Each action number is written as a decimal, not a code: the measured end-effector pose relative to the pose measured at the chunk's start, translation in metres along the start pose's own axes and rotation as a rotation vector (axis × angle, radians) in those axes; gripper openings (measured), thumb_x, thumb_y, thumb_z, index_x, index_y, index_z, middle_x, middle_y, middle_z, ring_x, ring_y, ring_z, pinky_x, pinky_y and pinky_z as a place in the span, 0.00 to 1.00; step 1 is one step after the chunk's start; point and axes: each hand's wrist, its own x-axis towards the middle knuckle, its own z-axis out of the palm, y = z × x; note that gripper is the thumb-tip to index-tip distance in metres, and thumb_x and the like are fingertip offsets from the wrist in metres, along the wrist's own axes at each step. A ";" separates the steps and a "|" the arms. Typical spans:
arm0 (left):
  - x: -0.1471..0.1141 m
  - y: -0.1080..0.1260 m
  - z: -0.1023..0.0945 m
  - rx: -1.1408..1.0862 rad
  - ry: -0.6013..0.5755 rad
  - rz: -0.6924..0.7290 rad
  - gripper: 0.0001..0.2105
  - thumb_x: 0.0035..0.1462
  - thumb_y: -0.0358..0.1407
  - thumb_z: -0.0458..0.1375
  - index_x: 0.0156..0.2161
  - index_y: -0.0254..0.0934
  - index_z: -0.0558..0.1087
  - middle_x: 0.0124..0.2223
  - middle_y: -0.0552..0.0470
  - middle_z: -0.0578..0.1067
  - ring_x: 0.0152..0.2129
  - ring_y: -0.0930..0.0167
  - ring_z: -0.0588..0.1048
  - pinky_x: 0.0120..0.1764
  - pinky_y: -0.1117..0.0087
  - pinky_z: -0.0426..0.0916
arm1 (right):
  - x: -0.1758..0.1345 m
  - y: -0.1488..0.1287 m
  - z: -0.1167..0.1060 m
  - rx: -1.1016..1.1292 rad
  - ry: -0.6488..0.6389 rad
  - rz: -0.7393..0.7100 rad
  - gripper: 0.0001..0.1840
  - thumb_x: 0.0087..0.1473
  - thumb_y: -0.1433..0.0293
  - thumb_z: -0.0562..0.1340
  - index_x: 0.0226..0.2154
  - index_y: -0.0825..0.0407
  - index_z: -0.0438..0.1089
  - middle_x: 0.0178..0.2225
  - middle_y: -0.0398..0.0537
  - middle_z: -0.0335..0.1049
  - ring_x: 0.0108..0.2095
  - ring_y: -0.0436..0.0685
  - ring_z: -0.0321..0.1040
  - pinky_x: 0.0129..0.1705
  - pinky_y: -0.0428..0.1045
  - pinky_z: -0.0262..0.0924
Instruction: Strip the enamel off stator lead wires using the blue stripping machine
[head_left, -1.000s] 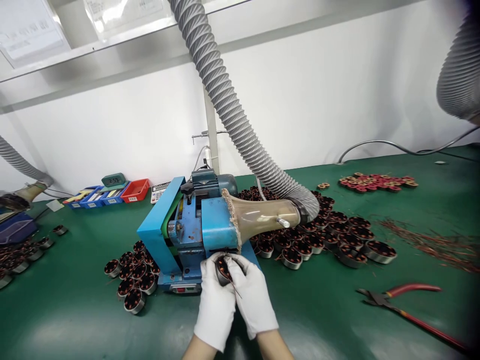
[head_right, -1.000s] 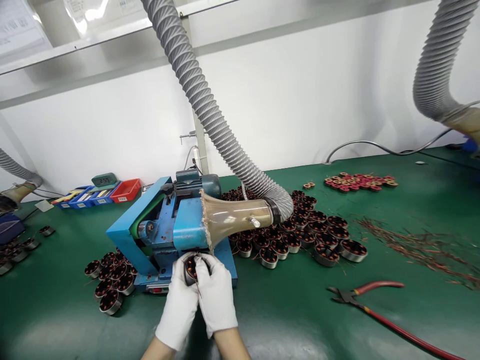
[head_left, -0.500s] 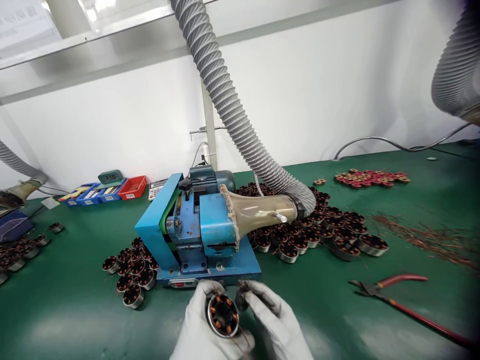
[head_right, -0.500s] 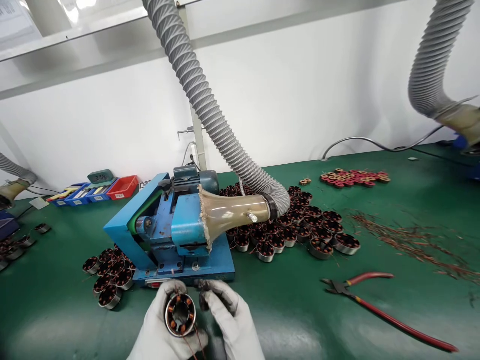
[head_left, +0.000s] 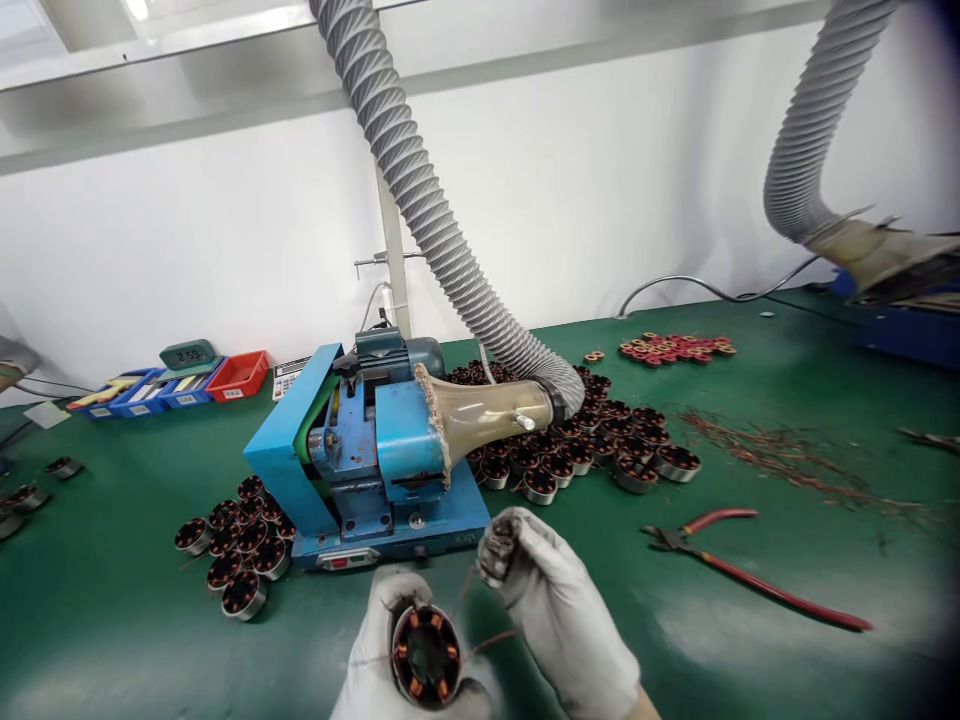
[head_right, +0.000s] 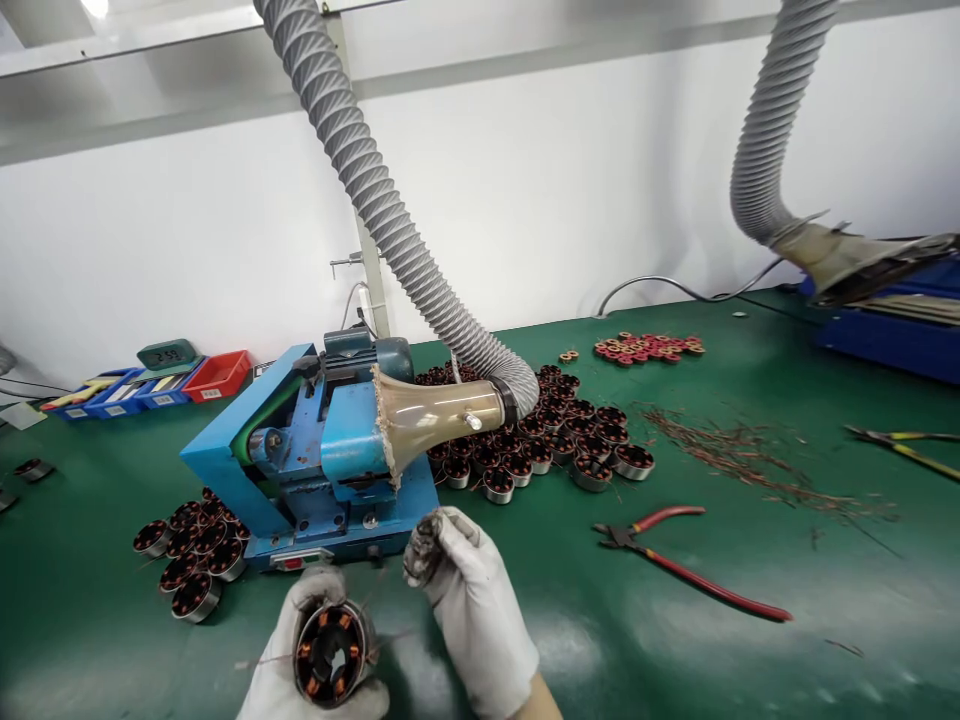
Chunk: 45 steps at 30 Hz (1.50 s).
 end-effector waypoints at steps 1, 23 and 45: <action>0.000 0.003 0.001 0.049 0.044 0.078 0.24 0.30 0.24 0.61 0.38 0.42 0.68 0.35 0.55 0.72 0.25 0.73 0.71 0.30 0.74 0.67 | -0.002 -0.001 0.002 -0.047 -0.012 -0.007 0.13 0.35 0.60 0.70 0.24 0.50 0.73 0.20 0.41 0.70 0.21 0.49 0.64 0.24 0.45 0.60; 0.051 -0.024 0.022 -0.084 0.209 0.140 0.19 0.42 0.27 0.57 0.44 0.40 0.67 0.46 0.48 0.72 0.43 0.66 0.71 0.47 0.67 0.65 | 0.024 0.046 0.006 -1.014 -0.027 -0.482 0.11 0.51 0.65 0.58 0.35 0.50 0.73 0.36 0.51 0.75 0.36 0.59 0.71 0.40 0.53 0.65; 0.051 -0.030 0.016 0.034 0.194 0.224 0.17 0.41 0.29 0.60 0.40 0.41 0.67 0.38 0.50 0.74 0.34 0.67 0.74 0.37 0.69 0.70 | 0.022 0.041 -0.001 -1.023 -0.141 -0.449 0.13 0.52 0.64 0.55 0.31 0.51 0.73 0.32 0.52 0.73 0.32 0.58 0.69 0.35 0.50 0.63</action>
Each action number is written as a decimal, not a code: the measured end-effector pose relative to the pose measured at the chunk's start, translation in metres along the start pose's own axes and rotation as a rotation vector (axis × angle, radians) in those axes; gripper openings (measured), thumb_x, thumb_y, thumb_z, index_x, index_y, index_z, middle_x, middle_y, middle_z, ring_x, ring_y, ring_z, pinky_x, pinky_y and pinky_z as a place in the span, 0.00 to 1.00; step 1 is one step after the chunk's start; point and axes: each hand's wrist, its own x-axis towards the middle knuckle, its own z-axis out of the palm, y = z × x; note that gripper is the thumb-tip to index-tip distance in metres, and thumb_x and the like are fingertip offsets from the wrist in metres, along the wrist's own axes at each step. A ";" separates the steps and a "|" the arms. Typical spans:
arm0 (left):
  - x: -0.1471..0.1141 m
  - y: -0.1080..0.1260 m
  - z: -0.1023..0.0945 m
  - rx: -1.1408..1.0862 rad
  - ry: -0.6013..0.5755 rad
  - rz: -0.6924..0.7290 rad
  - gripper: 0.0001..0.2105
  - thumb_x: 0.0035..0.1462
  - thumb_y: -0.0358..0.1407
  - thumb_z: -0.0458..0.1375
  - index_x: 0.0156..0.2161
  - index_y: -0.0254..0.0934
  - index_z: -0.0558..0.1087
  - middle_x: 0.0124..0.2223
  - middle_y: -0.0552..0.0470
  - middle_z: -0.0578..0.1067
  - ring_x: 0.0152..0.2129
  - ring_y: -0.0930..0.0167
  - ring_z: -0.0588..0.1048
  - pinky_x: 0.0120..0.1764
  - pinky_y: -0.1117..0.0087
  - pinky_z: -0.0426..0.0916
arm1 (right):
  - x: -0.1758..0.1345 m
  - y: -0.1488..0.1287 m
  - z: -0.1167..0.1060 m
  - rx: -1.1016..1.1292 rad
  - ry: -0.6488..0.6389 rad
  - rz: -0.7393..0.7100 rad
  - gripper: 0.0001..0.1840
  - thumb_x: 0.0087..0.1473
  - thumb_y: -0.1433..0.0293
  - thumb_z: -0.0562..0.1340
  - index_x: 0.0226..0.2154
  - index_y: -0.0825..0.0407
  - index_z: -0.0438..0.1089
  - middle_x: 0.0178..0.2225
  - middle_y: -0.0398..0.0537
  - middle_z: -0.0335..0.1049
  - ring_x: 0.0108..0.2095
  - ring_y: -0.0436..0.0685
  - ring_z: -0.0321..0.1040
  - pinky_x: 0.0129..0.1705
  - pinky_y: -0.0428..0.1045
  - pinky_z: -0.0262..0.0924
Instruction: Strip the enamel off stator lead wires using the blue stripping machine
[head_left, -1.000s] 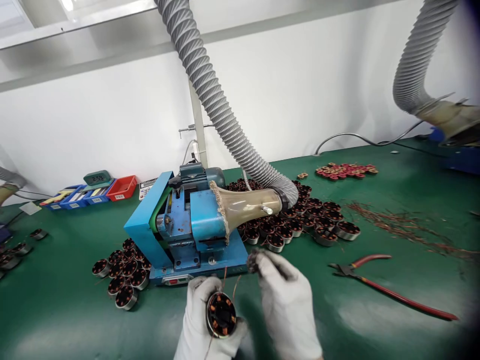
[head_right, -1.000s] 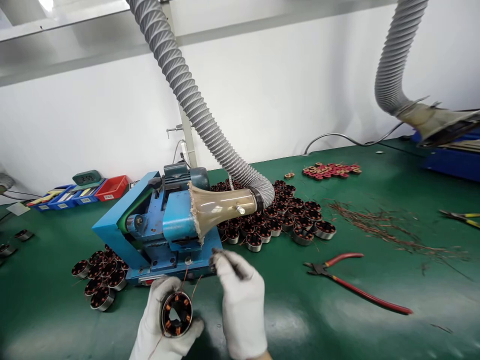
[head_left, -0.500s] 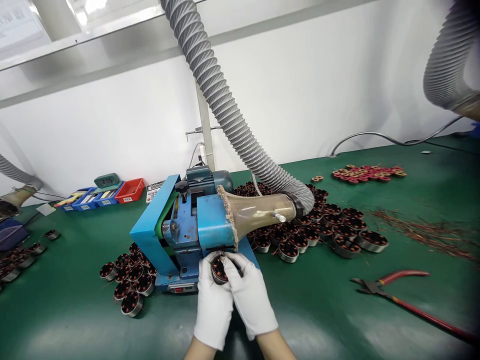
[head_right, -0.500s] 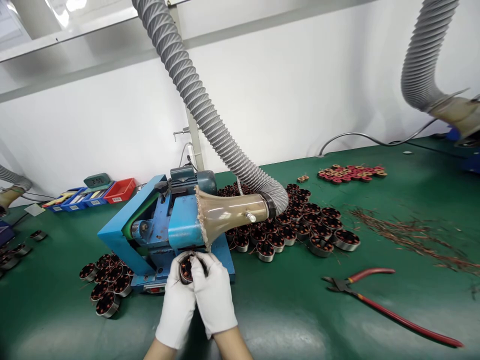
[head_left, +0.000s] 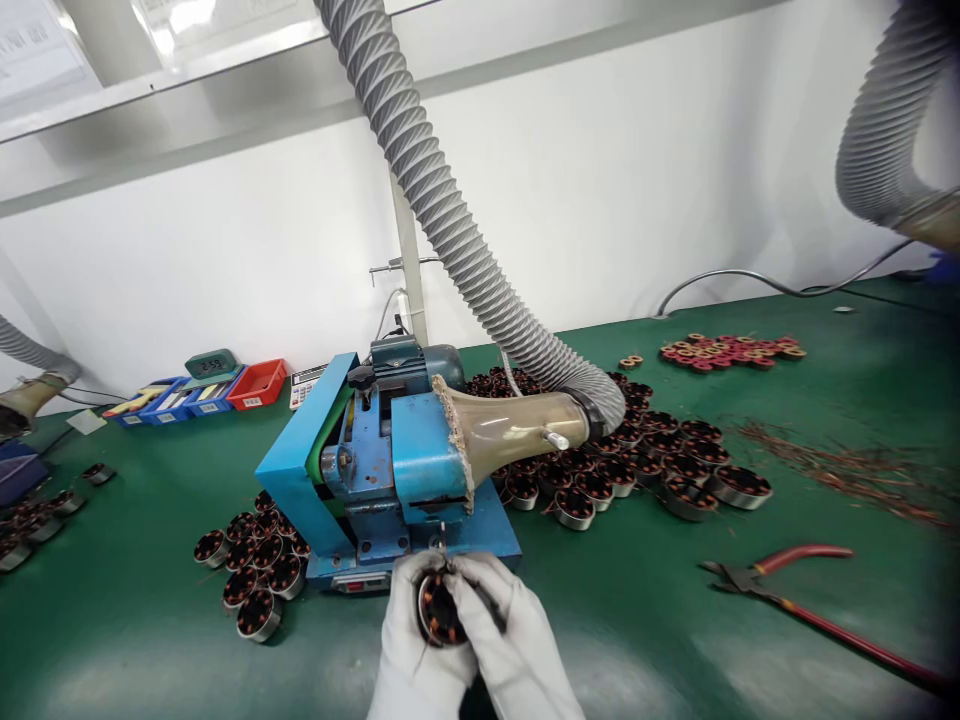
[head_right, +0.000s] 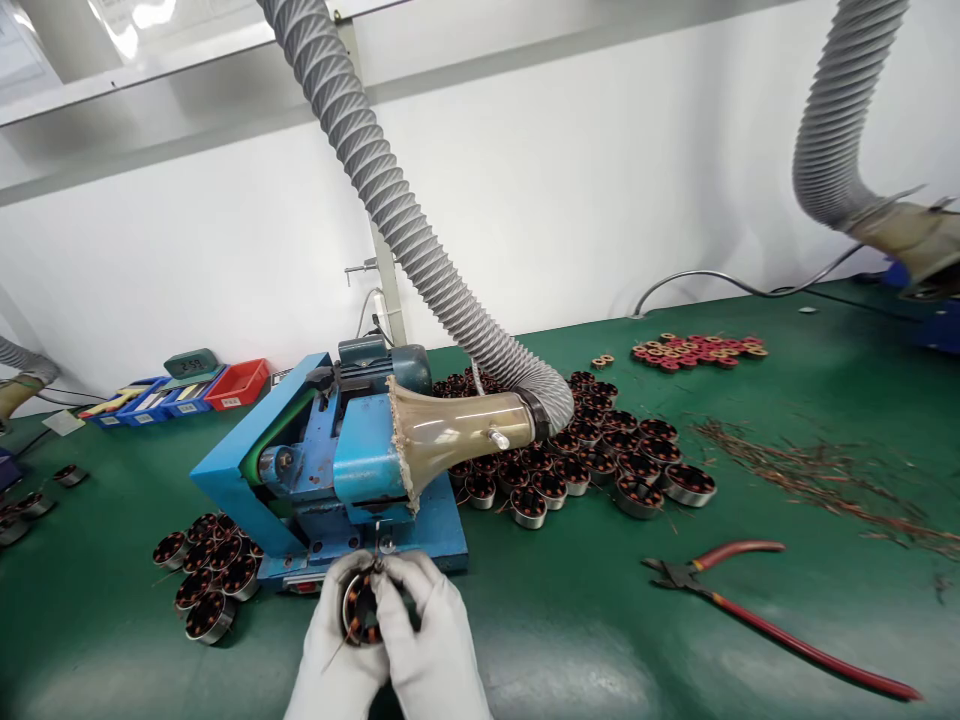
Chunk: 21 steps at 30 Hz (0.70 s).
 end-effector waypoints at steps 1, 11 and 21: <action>-0.005 0.000 -0.003 0.015 0.001 0.020 0.16 0.40 0.29 0.61 0.39 0.41 0.68 0.36 0.51 0.74 0.33 0.67 0.74 0.35 0.69 0.70 | -0.004 -0.001 -0.004 -0.054 -0.013 -0.037 0.12 0.50 0.63 0.56 0.29 0.50 0.73 0.30 0.51 0.73 0.31 0.58 0.68 0.34 0.50 0.62; -0.034 0.011 -0.011 0.128 0.037 0.128 0.24 0.35 0.29 0.60 0.43 0.40 0.65 0.43 0.49 0.67 0.35 0.67 0.71 0.40 0.68 0.67 | 0.000 -0.020 -0.024 0.675 0.035 0.462 0.18 0.36 0.55 0.67 0.21 0.53 0.71 0.17 0.43 0.67 0.19 0.51 0.61 0.23 0.46 0.57; -0.042 0.017 -0.007 0.174 -0.021 0.244 0.17 0.36 0.27 0.59 0.37 0.42 0.69 0.35 0.52 0.69 0.34 0.67 0.71 0.39 0.70 0.67 | 0.015 -0.020 -0.015 0.869 0.128 0.483 0.13 0.34 0.61 0.70 0.20 0.54 0.72 0.16 0.39 0.65 0.17 0.46 0.57 0.19 0.43 0.54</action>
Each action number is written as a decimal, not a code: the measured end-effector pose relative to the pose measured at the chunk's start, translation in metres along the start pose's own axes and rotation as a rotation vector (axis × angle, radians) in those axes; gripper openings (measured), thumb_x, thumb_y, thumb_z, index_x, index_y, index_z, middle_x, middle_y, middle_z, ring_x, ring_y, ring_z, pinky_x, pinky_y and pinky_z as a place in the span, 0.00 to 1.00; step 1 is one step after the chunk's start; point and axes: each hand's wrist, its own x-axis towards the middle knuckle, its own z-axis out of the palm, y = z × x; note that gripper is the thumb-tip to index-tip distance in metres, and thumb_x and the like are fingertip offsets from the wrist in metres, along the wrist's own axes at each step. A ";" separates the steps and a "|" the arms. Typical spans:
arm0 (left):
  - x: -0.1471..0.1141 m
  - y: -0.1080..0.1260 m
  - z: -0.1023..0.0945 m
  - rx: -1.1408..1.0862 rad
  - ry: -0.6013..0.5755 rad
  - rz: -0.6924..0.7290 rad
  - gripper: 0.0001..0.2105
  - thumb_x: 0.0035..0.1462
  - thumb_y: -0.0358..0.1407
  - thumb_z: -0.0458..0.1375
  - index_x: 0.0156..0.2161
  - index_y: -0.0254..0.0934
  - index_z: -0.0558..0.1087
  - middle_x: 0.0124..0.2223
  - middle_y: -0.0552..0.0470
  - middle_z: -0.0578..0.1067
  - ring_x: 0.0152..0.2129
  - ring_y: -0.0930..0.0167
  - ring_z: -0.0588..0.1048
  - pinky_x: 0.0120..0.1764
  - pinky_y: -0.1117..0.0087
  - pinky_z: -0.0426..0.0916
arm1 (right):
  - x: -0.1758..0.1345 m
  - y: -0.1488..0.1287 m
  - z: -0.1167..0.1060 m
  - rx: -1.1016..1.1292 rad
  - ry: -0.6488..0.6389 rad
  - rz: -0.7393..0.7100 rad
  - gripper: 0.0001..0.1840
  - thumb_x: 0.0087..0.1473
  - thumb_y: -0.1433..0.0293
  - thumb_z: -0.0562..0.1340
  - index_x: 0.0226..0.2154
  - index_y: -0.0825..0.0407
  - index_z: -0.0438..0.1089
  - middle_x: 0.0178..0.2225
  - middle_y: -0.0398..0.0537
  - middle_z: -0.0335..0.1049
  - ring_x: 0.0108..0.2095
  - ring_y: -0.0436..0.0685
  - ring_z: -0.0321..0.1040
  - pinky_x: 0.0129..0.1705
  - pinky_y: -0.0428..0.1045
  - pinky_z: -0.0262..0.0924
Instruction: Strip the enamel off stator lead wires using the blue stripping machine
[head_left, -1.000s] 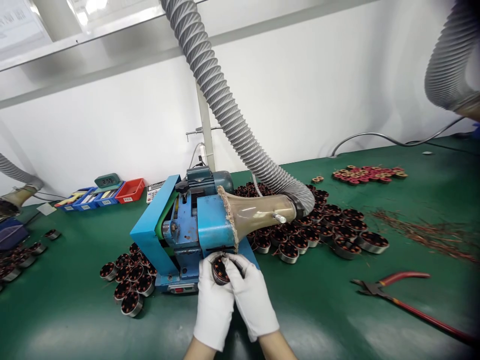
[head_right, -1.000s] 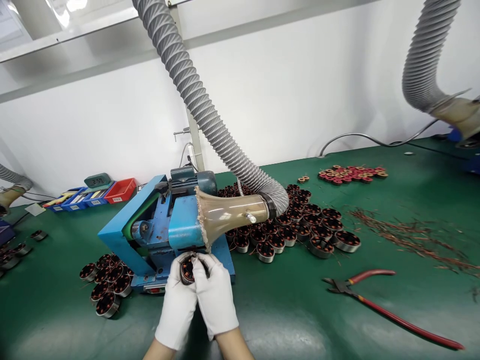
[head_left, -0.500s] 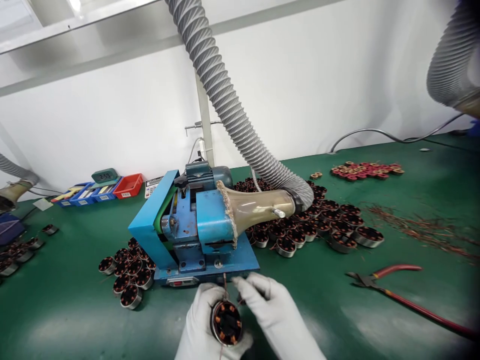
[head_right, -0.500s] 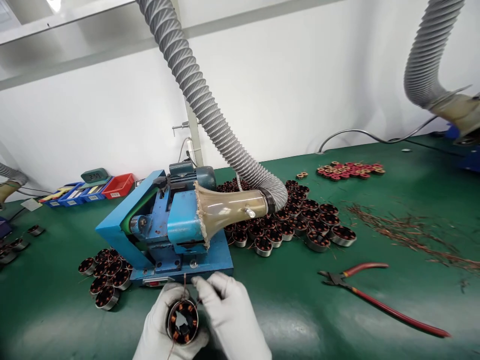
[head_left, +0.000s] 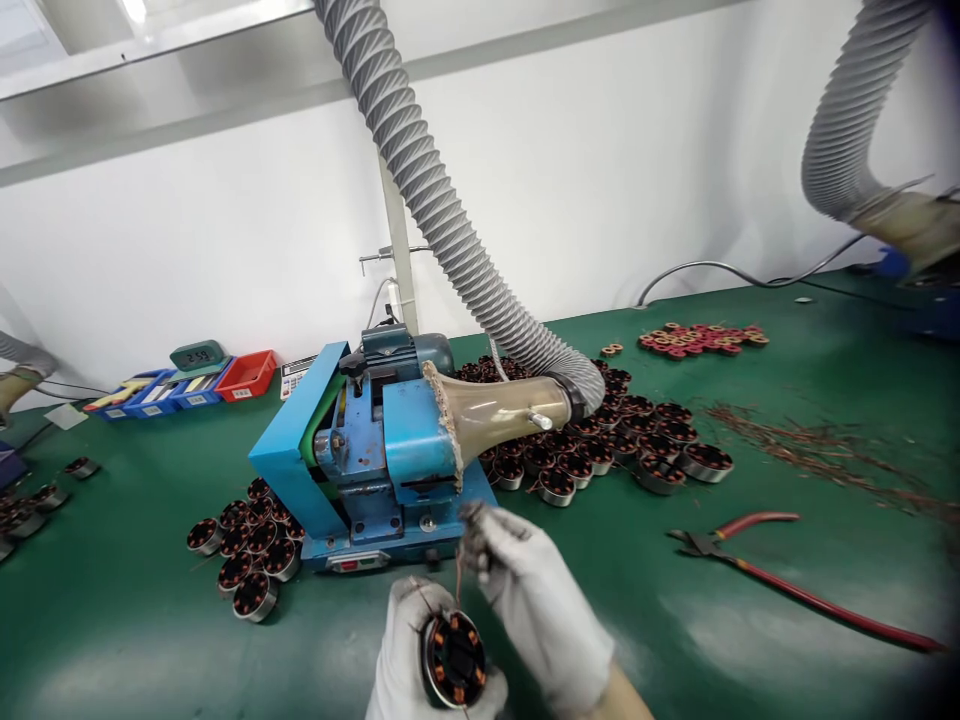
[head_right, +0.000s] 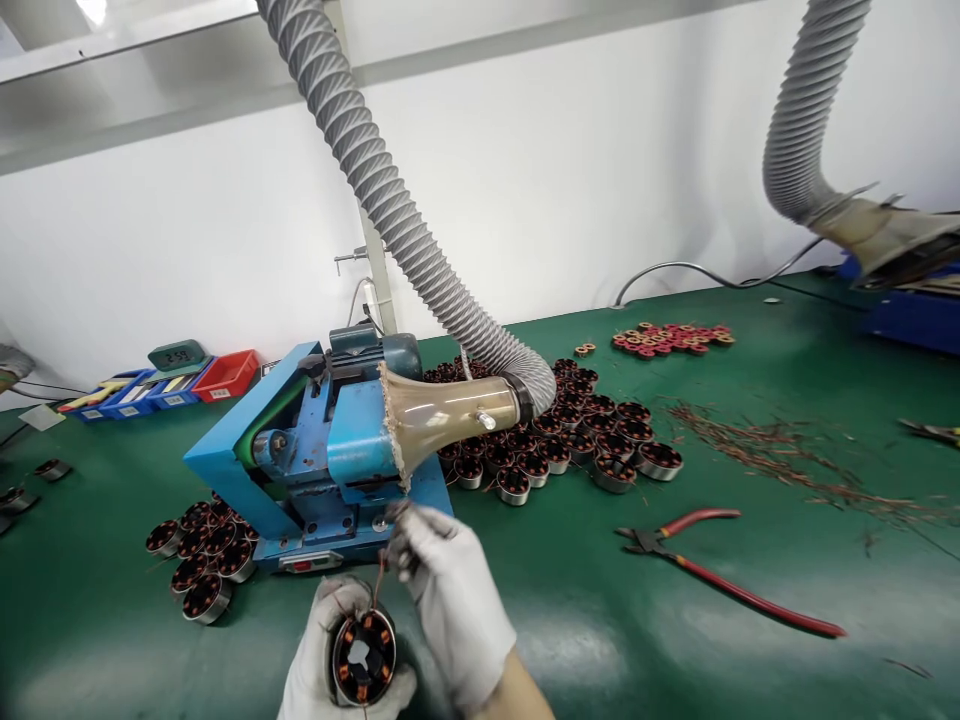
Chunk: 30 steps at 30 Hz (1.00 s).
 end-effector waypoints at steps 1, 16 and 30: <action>0.000 -0.001 0.000 0.021 0.019 -0.013 0.18 0.36 0.28 0.59 0.37 0.42 0.69 0.35 0.52 0.69 0.34 0.67 0.71 0.39 0.69 0.67 | 0.003 -0.001 -0.003 0.017 0.040 -0.042 0.14 0.34 0.60 0.70 0.21 0.53 0.73 0.17 0.39 0.66 0.17 0.46 0.58 0.20 0.43 0.55; 0.061 -0.029 0.031 -0.145 0.119 -0.330 0.17 0.42 0.30 0.58 0.42 0.37 0.68 0.44 0.45 0.73 0.41 0.65 0.73 0.46 0.66 0.66 | 0.036 0.044 -0.001 -0.514 0.020 -0.325 0.11 0.46 0.64 0.60 0.30 0.52 0.75 0.32 0.52 0.73 0.35 0.60 0.70 0.40 0.54 0.65; 0.060 -0.029 0.029 -0.192 0.092 -0.365 0.17 0.41 0.31 0.59 0.40 0.38 0.68 0.42 0.45 0.73 0.39 0.65 0.73 0.45 0.65 0.66 | 0.028 0.042 -0.001 -0.547 0.021 -0.358 0.10 0.49 0.66 0.59 0.29 0.53 0.74 0.31 0.51 0.73 0.33 0.58 0.71 0.37 0.52 0.67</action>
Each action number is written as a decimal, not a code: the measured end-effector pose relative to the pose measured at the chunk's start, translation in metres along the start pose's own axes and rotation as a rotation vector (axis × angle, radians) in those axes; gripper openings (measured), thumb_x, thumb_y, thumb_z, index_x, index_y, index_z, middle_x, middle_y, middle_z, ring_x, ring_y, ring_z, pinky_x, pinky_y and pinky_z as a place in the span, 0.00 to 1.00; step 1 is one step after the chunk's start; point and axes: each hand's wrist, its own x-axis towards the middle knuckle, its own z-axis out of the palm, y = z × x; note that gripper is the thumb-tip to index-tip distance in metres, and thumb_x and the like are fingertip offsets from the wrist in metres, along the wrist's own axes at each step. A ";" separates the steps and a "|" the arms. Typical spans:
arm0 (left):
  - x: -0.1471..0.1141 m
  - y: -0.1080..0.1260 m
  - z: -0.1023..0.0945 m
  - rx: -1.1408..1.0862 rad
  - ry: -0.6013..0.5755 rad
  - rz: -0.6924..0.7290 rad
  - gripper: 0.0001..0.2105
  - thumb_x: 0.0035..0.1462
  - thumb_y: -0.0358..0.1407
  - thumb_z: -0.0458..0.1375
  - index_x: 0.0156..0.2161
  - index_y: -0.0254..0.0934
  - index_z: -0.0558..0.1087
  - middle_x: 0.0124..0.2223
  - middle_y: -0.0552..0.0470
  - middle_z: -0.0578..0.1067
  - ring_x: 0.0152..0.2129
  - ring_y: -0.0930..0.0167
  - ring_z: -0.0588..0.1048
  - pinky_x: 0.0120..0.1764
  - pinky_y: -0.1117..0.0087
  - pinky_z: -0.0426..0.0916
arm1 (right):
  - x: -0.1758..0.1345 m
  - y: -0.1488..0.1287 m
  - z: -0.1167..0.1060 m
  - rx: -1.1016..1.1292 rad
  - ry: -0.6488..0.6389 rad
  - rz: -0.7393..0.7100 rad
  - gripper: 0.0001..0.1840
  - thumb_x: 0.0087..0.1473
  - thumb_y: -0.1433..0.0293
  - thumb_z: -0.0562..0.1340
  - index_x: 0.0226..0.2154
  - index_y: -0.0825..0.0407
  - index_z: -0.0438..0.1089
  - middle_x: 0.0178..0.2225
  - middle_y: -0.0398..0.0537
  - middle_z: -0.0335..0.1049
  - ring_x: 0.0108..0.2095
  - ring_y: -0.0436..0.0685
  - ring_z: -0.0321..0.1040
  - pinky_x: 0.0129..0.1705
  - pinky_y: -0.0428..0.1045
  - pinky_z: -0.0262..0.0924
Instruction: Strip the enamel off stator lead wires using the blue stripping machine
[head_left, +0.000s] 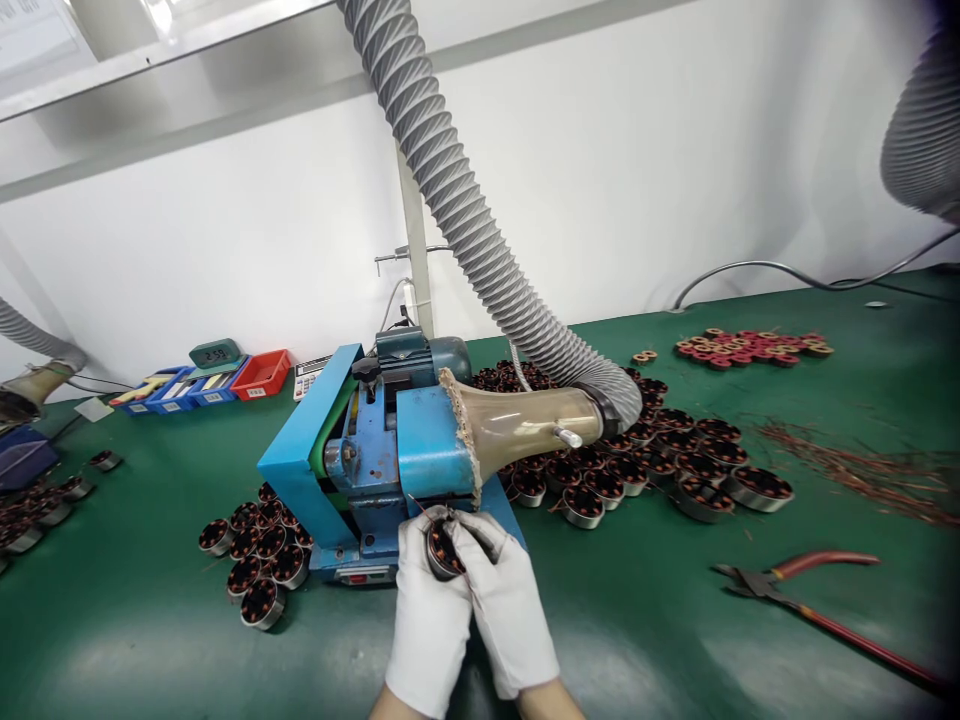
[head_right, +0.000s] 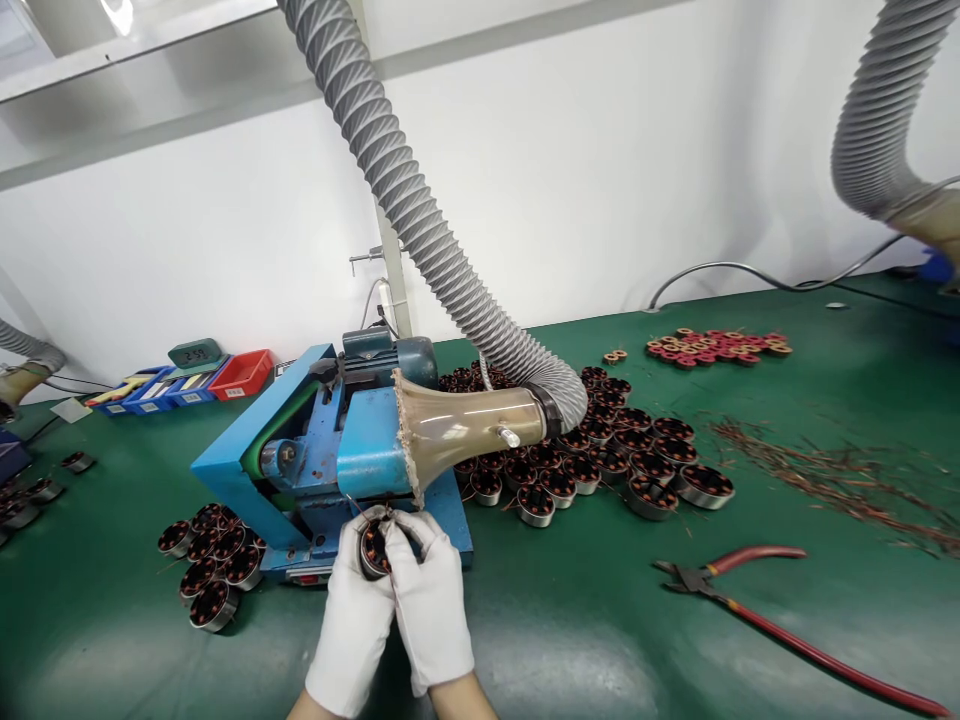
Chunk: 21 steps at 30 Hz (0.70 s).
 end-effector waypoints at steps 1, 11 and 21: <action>-0.004 -0.001 -0.003 -0.031 -0.011 -0.019 0.17 0.39 0.30 0.60 0.40 0.38 0.69 0.42 0.46 0.73 0.39 0.65 0.73 0.45 0.65 0.66 | -0.005 0.001 -0.001 -0.027 -0.003 -0.030 0.09 0.49 0.67 0.59 0.30 0.53 0.74 0.31 0.51 0.73 0.32 0.58 0.71 0.36 0.50 0.67; -0.042 0.008 -0.072 -0.878 -0.357 -0.428 0.15 0.42 0.40 0.65 0.38 0.41 0.75 0.38 0.51 0.78 0.31 0.70 0.75 0.33 0.73 0.69 | -0.063 0.006 -0.022 -0.317 -0.052 -0.516 0.16 0.52 0.66 0.59 0.46 0.43 0.68 0.42 0.48 0.72 0.43 0.57 0.71 0.42 0.48 0.67; -0.054 0.000 -0.131 -0.840 -0.260 -0.300 0.21 0.43 0.48 0.63 0.41 0.38 0.72 0.33 0.50 0.76 0.25 0.73 0.72 0.27 0.75 0.66 | -0.068 0.036 -0.023 -0.566 -0.305 -0.192 0.15 0.53 0.59 0.55 0.32 0.47 0.75 0.33 0.49 0.77 0.34 0.58 0.74 0.35 0.46 0.69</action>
